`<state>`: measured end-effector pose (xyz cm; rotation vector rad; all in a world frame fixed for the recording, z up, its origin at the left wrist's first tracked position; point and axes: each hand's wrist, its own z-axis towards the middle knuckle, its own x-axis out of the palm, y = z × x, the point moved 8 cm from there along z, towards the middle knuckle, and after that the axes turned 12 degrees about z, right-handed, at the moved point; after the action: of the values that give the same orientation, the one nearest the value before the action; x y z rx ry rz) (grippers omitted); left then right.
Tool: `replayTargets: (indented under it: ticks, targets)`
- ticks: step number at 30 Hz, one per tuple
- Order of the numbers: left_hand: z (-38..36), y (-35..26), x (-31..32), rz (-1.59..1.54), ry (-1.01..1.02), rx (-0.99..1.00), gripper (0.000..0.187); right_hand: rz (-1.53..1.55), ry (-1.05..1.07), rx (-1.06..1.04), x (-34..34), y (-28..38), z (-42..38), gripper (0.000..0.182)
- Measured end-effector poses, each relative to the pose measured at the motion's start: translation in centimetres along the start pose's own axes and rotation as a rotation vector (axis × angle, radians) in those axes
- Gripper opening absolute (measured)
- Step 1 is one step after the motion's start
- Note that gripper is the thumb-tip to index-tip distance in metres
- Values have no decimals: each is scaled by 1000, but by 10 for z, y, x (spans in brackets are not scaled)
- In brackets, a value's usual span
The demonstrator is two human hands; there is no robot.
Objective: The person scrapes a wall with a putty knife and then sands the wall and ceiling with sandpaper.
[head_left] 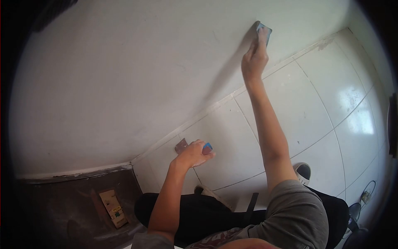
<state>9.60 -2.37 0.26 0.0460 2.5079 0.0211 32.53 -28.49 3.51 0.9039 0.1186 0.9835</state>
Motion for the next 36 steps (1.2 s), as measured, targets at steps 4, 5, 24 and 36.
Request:
replayTargets:
  ticks: [4,5,24,36]
  targets:
    - [2,2,6,23,62,-13,54,176,266,-185,56,62,-40,65]
    - [6,1,10,30,58,-5,55,244,378,-136,67,81,-52,64]
    - [-2,-2,12,62,48,31,58,83,125,147,41,46,-64,55]
    - [-3,-4,14,50,59,20,62,-131,-63,802,-27,-109,-124,45]
